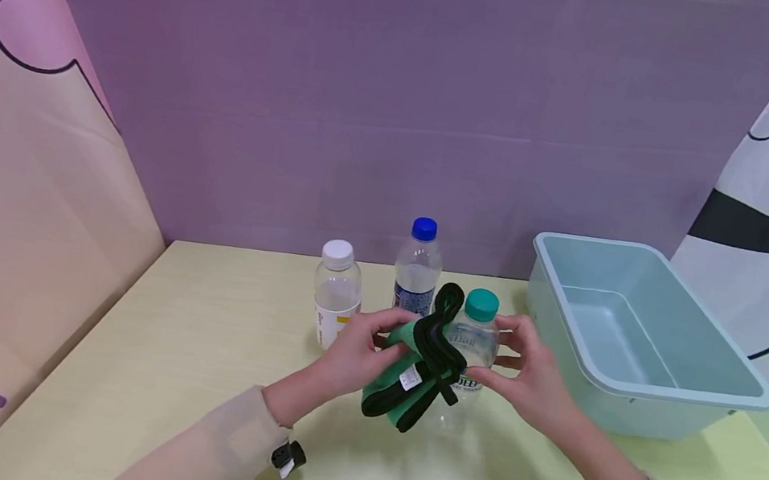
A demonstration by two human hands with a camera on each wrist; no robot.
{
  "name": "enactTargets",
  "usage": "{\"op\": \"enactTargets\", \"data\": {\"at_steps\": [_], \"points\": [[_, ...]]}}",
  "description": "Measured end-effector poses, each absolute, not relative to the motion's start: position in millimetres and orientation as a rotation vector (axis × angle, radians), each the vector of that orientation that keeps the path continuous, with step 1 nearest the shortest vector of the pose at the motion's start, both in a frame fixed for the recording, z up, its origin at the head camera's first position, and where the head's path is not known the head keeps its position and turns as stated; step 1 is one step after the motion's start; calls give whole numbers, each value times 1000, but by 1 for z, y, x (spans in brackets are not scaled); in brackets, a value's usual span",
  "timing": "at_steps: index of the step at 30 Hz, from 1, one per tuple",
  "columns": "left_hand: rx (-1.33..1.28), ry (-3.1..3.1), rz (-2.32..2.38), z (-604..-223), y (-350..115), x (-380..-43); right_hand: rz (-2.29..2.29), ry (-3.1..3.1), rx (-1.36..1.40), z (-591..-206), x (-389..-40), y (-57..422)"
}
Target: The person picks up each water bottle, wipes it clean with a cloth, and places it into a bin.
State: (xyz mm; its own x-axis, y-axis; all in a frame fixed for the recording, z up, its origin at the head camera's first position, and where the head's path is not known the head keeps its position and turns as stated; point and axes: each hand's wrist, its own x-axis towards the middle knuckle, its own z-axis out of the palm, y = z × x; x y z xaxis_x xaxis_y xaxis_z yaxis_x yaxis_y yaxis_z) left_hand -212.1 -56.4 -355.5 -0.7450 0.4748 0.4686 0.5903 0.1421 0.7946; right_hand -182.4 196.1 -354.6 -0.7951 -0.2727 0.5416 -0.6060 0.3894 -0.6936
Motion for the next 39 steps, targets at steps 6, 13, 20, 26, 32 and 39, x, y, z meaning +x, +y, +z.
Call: {"op": "enactTargets", "data": {"at_steps": [6, 13, 20, 26, 32, 39], "points": [[-1148, -2462, -1559, -369, -58, -215, 1368, -2316, 758, -355, -182, 196], [-1198, -2564, -1472, -387, -58, -221, 1373, -2322, 759, -355, -182, 196], [-1078, -2463, -1660, -379, -55, -218, 1382, -2291, 793, -355, -181, 194], [-1050, -2322, -1785, -360, -51, -219, 1401, -2260, 818, -356, -182, 195], [-1041, -2262, -1777, -343, -51, -220, 1406, -2282, 816, -357, -184, 196], [-1034, -2292, -1730, -338, -50, -220, 1400, -2278, 823, -358, -184, 198]]}}
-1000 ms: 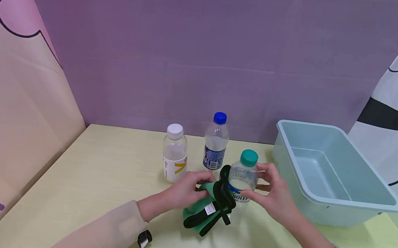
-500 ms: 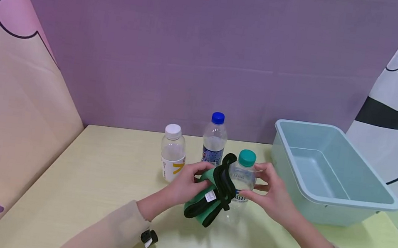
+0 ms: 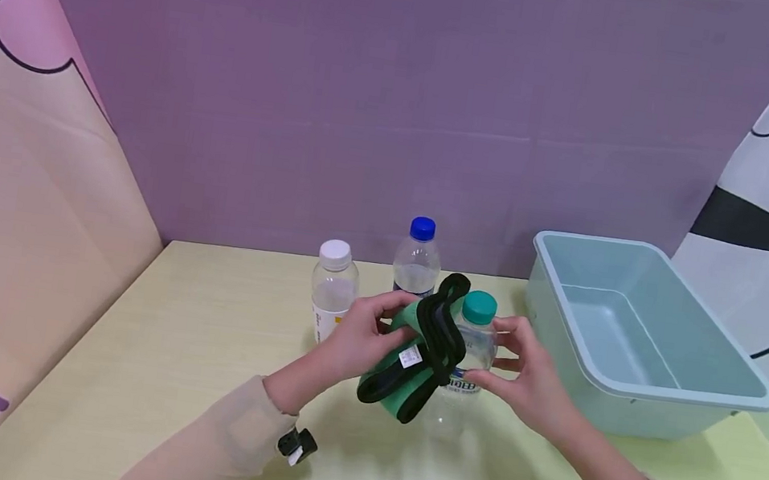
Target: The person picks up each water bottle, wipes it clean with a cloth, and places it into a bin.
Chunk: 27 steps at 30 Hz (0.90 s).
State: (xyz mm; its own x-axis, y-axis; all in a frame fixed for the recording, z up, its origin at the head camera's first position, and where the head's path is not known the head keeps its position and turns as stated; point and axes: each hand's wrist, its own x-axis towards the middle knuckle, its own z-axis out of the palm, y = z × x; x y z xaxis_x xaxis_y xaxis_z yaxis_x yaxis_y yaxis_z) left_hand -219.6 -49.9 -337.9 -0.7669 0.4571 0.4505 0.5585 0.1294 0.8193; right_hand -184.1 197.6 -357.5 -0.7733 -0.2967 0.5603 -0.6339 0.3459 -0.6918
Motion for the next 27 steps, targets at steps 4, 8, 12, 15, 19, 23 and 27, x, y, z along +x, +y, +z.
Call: {"op": "enactTargets", "data": {"at_steps": [4, 8, 12, 15, 19, 23, 27], "points": [[-1111, -2320, -1675, -342, -51, -219, 1410, -2270, 821, -357, -183, 197], [-1165, -2375, -1628, -351, -52, -221, 1401, -2277, 812, -357, -183, 197], [-1185, -2462, -1585, -363, -53, -222, 1403, -2286, 812, -357, -184, 198], [-1212, -2519, -1552, -372, -55, -221, 1401, -2290, 817, -357, -184, 197], [-1264, -2580, -1446, -385, -55, -222, 1387, -2305, 810, -357, -184, 197], [-1296, -2612, -1376, -393, -55, -222, 1385, -2317, 799, -357, -184, 197], [-1266, -2609, -1405, -395, -55, -222, 1384, -2311, 805, -357, -183, 197]]}}
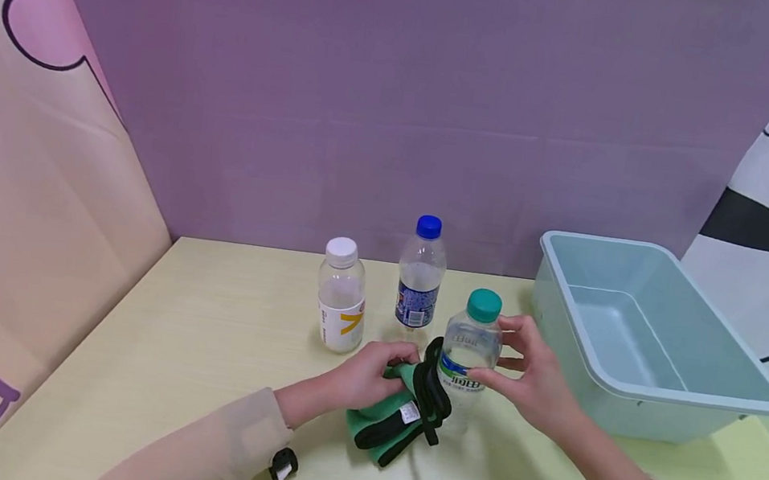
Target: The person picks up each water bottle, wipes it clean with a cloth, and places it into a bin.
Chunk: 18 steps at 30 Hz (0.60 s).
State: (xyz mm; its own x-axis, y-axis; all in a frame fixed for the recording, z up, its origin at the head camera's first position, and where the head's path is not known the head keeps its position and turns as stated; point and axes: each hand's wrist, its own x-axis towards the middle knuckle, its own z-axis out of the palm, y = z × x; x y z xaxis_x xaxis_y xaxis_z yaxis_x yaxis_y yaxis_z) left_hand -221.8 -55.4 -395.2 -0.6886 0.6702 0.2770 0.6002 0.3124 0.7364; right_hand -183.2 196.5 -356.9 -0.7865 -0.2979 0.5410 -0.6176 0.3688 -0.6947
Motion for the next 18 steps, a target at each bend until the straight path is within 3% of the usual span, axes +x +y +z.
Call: {"op": "enactTargets", "data": {"at_steps": [18], "points": [[1046, 2364, 1872, -352, -49, -217, 1375, -2289, 803, -357, -184, 196]]}}
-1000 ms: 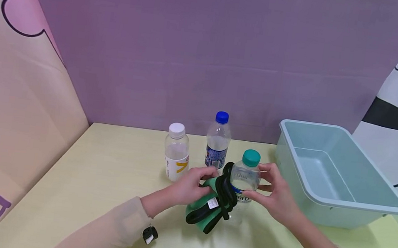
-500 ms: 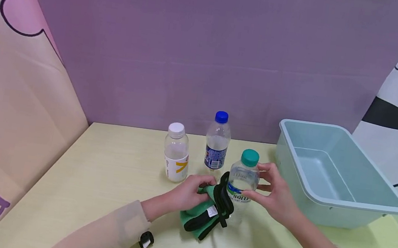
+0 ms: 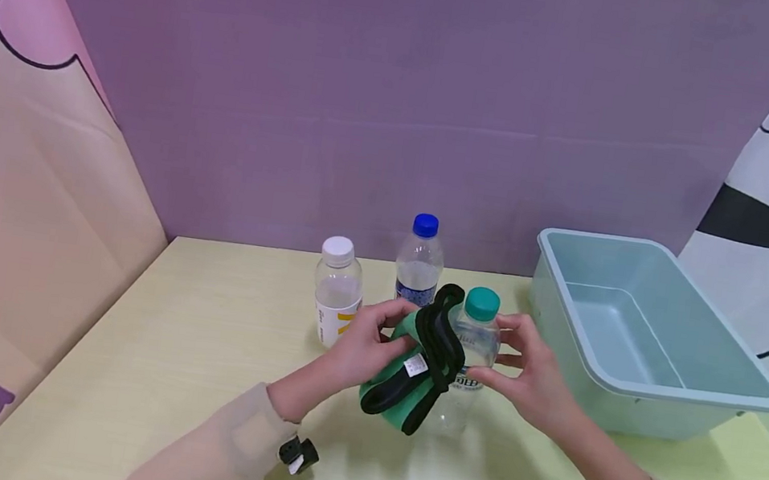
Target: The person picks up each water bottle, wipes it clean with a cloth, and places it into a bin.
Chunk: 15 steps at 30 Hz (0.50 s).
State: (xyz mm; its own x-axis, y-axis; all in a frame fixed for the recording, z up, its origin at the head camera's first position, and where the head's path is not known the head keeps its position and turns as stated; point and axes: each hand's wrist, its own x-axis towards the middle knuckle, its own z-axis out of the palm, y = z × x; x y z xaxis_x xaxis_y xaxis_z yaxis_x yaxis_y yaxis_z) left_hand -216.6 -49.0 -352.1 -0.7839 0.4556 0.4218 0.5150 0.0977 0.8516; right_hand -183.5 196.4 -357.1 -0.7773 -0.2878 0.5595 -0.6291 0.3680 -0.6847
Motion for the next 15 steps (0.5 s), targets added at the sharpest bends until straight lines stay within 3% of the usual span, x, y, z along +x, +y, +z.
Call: {"op": "enactTargets", "data": {"at_steps": [15], "points": [[-1024, -2271, -1758, -331, -47, -216, 1355, -2305, 806, -356, -183, 197]]}}
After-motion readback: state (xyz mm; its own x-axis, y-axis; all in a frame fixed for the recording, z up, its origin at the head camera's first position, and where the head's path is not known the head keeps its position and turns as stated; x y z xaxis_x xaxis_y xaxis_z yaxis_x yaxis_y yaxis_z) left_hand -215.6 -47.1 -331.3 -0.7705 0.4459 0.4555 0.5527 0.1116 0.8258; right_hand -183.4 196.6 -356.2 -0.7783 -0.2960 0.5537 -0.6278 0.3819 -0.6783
